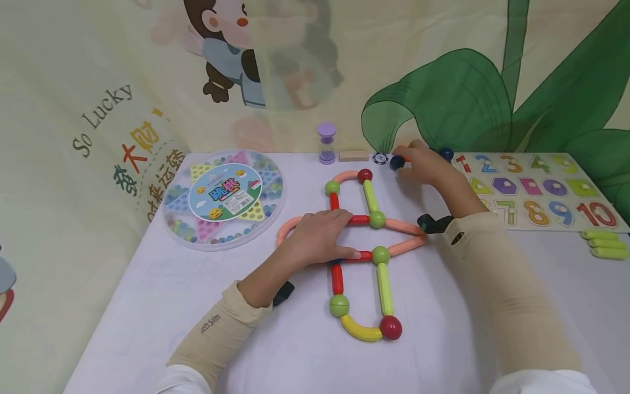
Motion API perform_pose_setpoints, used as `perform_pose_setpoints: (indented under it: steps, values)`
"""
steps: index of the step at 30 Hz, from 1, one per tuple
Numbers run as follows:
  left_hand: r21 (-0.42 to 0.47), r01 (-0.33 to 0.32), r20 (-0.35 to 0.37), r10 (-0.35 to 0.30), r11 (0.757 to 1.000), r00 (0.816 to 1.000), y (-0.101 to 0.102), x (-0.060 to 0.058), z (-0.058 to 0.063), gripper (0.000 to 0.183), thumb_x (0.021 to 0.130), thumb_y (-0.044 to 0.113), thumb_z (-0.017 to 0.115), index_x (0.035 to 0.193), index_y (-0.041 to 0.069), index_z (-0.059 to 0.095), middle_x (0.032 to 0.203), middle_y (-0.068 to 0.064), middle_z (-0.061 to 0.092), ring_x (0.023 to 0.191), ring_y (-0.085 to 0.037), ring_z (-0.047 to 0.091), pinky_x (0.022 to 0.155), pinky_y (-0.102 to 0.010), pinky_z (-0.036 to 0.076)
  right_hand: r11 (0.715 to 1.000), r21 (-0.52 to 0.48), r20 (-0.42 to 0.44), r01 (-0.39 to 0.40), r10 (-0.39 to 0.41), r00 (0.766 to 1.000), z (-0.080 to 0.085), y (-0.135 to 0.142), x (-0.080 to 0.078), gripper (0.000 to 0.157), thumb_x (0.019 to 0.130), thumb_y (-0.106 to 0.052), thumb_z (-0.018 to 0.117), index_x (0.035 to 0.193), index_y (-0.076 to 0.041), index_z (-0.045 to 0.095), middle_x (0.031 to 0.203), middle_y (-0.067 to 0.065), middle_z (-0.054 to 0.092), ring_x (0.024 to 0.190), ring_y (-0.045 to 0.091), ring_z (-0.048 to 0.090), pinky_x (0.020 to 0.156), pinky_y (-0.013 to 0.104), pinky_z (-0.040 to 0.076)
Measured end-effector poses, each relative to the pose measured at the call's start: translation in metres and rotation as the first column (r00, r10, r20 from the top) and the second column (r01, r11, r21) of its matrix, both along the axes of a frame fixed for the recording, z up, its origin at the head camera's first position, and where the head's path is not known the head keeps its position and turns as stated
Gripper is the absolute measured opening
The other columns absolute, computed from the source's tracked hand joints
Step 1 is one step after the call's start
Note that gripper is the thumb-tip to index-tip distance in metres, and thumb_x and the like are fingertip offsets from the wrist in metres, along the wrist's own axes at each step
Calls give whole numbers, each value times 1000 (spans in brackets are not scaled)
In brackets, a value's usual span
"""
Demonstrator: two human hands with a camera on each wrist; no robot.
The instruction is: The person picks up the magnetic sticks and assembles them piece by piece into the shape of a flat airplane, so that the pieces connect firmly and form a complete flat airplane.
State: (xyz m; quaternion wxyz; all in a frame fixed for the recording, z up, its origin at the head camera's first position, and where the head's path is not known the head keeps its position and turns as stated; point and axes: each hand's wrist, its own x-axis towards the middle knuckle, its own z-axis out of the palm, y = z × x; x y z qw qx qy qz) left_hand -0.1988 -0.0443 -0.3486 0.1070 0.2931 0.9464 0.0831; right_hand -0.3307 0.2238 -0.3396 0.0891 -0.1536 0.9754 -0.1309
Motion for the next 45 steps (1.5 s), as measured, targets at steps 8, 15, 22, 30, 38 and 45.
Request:
perform_pose_setpoints:
  steps: [8,15,22,30,38,45]
  values:
    - [11,13,-4,-13,1000,1000,0,1,1,77,71,60,63,131,16,42,126,2,47,111,-18,44,87,-41,39,998,17,40,-60,59,997,-9,10,15,17,86,-7,57,101,-6,64,101,14,55,87,28,47,81,46,42]
    - [15,19,-1,-19,1000,1000,0,1,1,77,71,60,63,131,17,42,124,3,48,109,-16,45,86,-39,39,980,-90,181,-179,193,964,-8,39,83,16,82,-6,64,92,-18,68,99,7,53,91,23,48,82,45,43]
    - [1,6,5,-6,1000,1000,1,1,3,77,70,61,63,130,17,42,120,4,49,106,-14,45,84,-38,40,972,-183,83,-146,163,983,-20,41,124,21,80,-13,67,101,-15,65,106,8,49,94,22,48,80,40,46]
    - [0,16,-5,-16,1000,1000,1,2,2,76,71,61,63,129,17,43,119,4,50,104,-14,46,83,-38,40,966,-172,-56,-193,186,981,-32,40,127,24,77,-9,69,100,-13,64,102,3,51,90,18,49,79,38,47]
    - [6,25,-14,-25,1000,1000,1,1,1,76,72,60,63,130,16,42,124,3,48,107,-15,45,85,-38,39,967,-159,-107,-198,183,977,-36,46,123,22,80,-11,68,100,-13,61,99,1,53,85,15,48,76,36,48]
    - [4,14,-5,-14,1000,1000,1,2,1,75,71,60,63,129,17,43,121,3,49,105,-15,46,83,-37,40,976,-160,-108,-146,130,986,-41,43,122,21,83,-15,66,102,-12,59,101,2,52,88,16,49,79,38,47]
